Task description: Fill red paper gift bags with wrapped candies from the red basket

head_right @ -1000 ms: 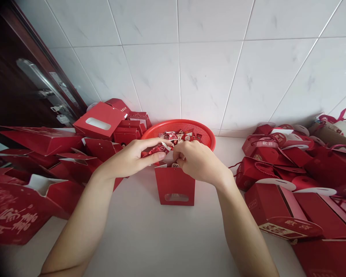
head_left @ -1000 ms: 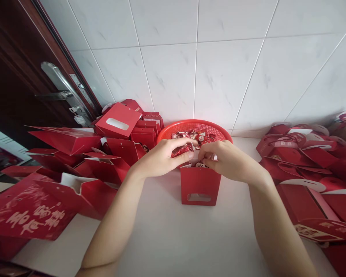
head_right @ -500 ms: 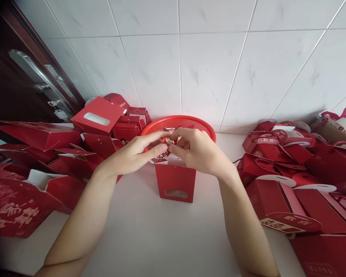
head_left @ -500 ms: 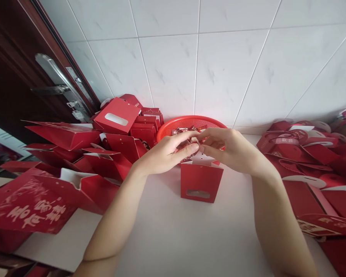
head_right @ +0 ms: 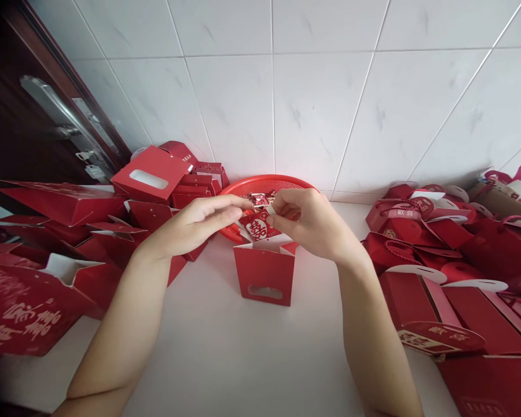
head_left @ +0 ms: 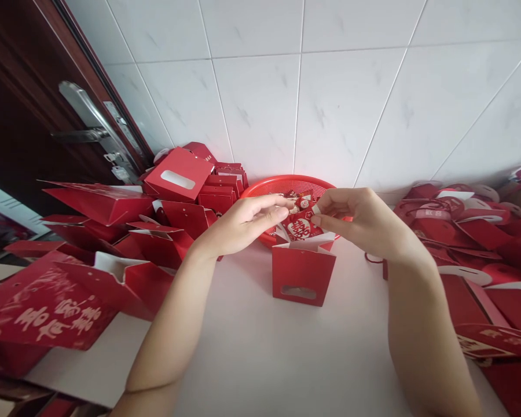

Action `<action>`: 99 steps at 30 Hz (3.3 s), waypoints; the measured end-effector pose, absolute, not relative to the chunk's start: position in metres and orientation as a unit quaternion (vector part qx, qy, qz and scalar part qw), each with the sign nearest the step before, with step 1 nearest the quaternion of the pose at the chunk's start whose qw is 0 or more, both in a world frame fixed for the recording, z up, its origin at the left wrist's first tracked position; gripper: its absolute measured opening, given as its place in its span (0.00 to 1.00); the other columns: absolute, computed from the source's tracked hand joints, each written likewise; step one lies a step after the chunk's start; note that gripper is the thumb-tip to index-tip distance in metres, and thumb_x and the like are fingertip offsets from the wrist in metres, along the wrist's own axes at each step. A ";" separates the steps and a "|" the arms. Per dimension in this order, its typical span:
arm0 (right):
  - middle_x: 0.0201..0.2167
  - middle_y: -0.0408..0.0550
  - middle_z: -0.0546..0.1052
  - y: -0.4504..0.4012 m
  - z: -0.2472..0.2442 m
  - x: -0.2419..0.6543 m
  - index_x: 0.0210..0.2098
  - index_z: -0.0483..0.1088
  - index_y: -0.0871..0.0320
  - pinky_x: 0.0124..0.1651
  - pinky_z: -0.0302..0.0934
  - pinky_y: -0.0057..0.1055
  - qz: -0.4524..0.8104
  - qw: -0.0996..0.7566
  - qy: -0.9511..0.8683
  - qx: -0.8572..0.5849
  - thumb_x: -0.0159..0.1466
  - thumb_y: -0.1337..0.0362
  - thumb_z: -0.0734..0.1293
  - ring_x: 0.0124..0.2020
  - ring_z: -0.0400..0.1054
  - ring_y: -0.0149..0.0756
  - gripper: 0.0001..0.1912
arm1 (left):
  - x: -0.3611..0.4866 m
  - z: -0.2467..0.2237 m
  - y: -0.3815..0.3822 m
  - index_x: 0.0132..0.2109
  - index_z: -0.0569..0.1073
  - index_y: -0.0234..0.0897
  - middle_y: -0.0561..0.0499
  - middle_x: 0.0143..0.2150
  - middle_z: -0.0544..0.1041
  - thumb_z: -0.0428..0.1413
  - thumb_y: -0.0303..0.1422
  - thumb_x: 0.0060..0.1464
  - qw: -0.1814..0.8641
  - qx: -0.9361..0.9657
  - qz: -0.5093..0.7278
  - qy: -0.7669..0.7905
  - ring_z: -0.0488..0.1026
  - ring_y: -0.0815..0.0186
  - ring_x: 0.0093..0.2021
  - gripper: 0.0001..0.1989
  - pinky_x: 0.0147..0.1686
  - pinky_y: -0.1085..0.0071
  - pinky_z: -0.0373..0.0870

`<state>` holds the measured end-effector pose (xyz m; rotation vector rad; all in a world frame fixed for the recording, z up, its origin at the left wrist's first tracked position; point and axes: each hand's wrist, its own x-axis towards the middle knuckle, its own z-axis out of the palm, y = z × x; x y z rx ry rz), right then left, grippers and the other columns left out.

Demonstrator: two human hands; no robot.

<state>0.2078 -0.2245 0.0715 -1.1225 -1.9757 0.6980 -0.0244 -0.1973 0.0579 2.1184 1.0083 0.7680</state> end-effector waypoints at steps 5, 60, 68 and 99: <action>0.26 0.45 0.76 -0.227 0.075 0.217 0.28 0.71 0.57 0.33 0.65 0.31 0.265 0.362 -0.767 -0.458 0.62 0.61 0.69 0.29 0.71 0.33 0.08 | -0.024 0.052 -0.193 0.49 0.82 0.43 0.48 0.46 0.81 0.58 0.44 0.60 0.259 0.837 0.248 0.412 0.77 0.58 0.46 0.16 0.48 0.62 0.74; 0.33 0.44 0.80 -0.222 0.064 0.204 0.30 0.77 0.55 0.32 0.59 0.29 0.177 0.138 -0.877 -0.424 0.58 0.77 0.64 0.31 0.72 0.34 0.13 | -0.024 0.060 -0.199 0.55 0.80 0.45 0.51 0.51 0.82 0.60 0.28 0.49 0.331 0.825 0.157 0.431 0.80 0.60 0.40 0.25 0.42 0.65 0.75; 0.33 0.43 0.81 -0.220 0.065 0.203 0.31 0.78 0.55 0.34 0.62 0.28 0.230 0.131 -0.873 -0.411 0.60 0.75 0.63 0.32 0.73 0.34 0.13 | -0.025 0.062 -0.199 0.55 0.79 0.42 0.49 0.53 0.81 0.61 0.28 0.50 0.328 0.826 0.137 0.437 0.79 0.60 0.41 0.24 0.43 0.67 0.72; 0.27 0.42 0.74 -0.214 0.059 0.189 0.42 0.80 0.53 0.24 0.55 0.27 0.296 -0.032 -0.837 -0.460 0.62 0.74 0.57 0.17 0.65 0.25 0.21 | -0.022 0.063 -0.198 0.54 0.80 0.41 0.50 0.48 0.82 0.59 0.25 0.51 0.297 0.838 0.149 0.434 0.78 0.62 0.43 0.22 0.43 0.69 0.73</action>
